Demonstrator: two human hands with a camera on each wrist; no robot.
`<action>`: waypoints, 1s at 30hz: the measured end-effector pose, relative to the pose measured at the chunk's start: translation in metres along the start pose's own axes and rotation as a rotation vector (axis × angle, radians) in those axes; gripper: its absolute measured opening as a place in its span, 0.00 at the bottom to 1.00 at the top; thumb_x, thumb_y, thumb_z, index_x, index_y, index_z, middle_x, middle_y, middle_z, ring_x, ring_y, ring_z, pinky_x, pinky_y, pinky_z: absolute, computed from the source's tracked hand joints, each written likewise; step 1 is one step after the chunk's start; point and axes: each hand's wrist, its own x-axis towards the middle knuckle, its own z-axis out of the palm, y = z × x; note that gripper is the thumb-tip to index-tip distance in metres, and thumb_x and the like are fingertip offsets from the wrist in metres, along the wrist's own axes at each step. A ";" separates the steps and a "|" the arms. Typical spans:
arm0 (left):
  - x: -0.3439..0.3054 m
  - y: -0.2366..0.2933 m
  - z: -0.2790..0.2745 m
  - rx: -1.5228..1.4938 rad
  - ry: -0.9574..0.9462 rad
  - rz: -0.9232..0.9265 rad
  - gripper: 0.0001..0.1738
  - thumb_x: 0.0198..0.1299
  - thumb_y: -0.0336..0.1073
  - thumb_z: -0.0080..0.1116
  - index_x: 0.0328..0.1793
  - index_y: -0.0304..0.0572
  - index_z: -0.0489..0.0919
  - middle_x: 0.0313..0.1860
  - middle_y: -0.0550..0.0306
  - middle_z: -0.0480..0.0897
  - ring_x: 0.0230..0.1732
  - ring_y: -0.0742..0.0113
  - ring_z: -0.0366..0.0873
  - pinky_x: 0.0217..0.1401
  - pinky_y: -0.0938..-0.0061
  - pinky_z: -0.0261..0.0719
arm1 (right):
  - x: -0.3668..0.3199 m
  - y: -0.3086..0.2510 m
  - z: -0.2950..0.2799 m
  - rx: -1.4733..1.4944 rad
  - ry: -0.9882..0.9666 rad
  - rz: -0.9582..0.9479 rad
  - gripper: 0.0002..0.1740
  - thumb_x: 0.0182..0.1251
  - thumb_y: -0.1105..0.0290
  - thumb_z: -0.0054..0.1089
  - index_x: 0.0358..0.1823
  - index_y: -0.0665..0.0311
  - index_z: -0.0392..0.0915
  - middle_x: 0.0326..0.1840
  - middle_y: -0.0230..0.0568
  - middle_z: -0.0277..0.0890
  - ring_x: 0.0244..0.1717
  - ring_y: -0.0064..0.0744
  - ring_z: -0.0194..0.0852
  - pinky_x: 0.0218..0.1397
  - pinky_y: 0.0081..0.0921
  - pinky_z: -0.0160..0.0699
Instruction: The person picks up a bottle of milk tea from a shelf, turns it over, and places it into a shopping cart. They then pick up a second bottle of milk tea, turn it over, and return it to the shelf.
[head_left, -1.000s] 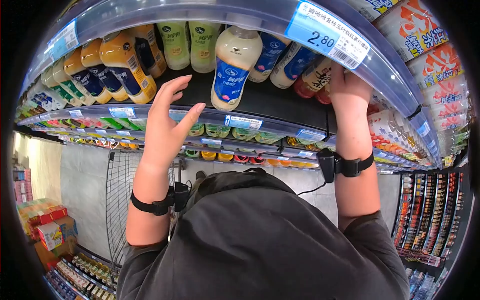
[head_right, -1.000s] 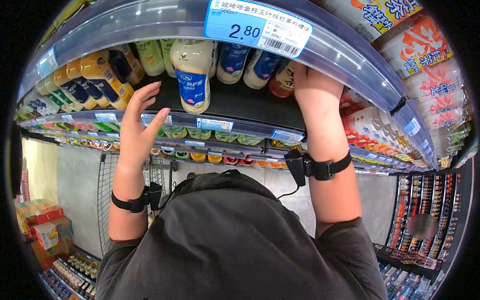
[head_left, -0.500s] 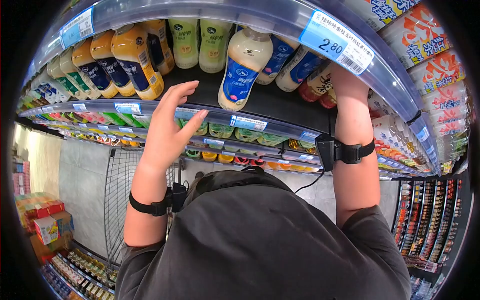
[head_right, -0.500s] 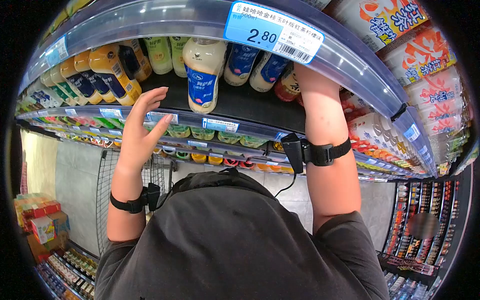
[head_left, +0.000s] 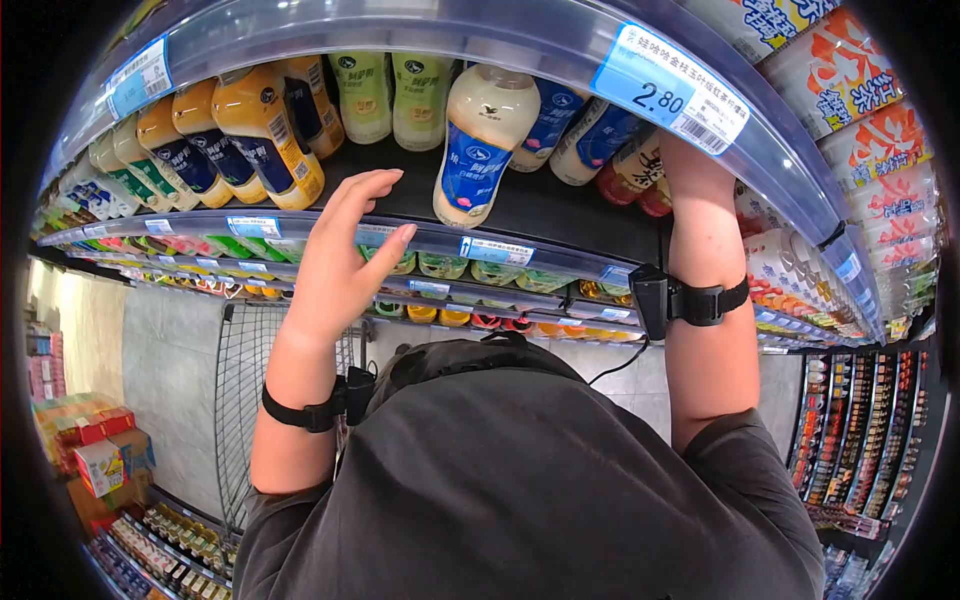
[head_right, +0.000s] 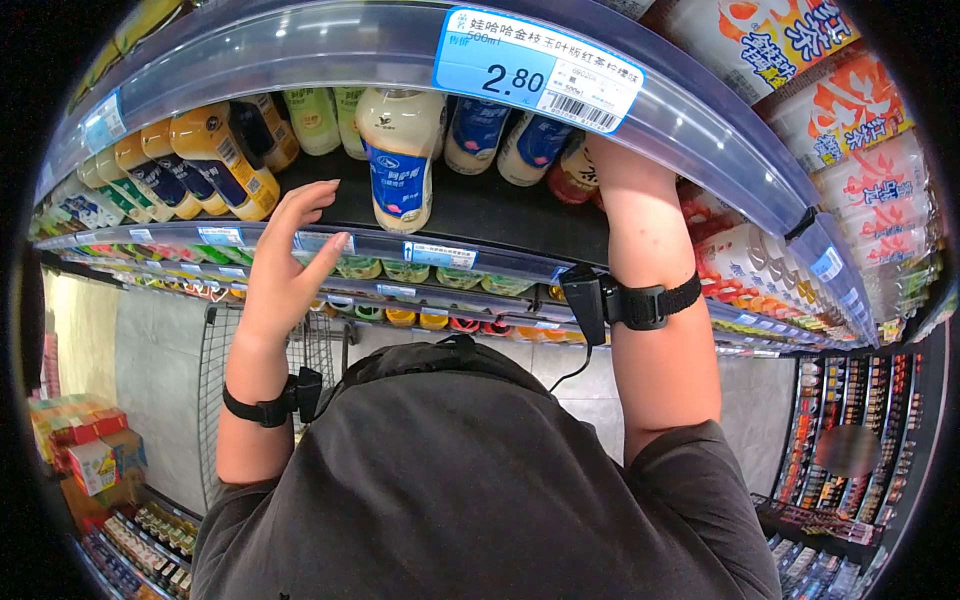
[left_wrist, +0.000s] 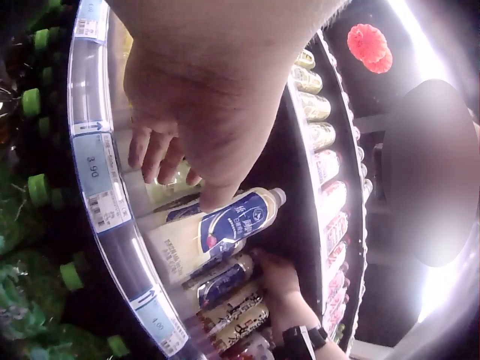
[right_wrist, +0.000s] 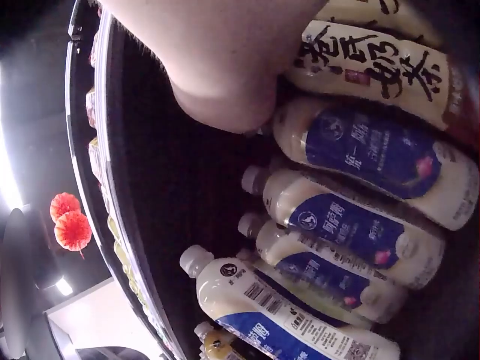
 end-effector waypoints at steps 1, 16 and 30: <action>0.001 0.000 0.000 0.001 -0.002 0.003 0.29 0.67 0.30 0.70 0.74 0.40 0.77 0.68 0.47 0.81 0.67 0.53 0.81 0.71 0.62 0.77 | 0.000 -0.004 0.000 -0.001 -0.002 0.001 0.19 0.76 0.64 0.65 0.64 0.62 0.84 0.61 0.49 0.86 0.65 0.55 0.83 0.70 0.48 0.78; 0.005 0.004 0.005 0.058 -0.103 -0.004 0.30 0.68 0.31 0.69 0.75 0.39 0.76 0.71 0.49 0.80 0.70 0.54 0.80 0.73 0.62 0.74 | 0.000 -0.007 -0.003 -0.004 -0.020 0.006 0.19 0.75 0.63 0.66 0.63 0.62 0.85 0.61 0.48 0.87 0.64 0.54 0.83 0.69 0.47 0.78; 0.023 0.007 0.026 -0.020 -0.097 -0.089 0.42 0.68 0.34 0.73 0.83 0.34 0.64 0.71 0.39 0.81 0.72 0.49 0.80 0.75 0.57 0.75 | -0.001 -0.008 -0.006 0.007 -0.041 0.028 0.19 0.75 0.63 0.66 0.63 0.62 0.85 0.60 0.48 0.87 0.64 0.54 0.83 0.69 0.47 0.78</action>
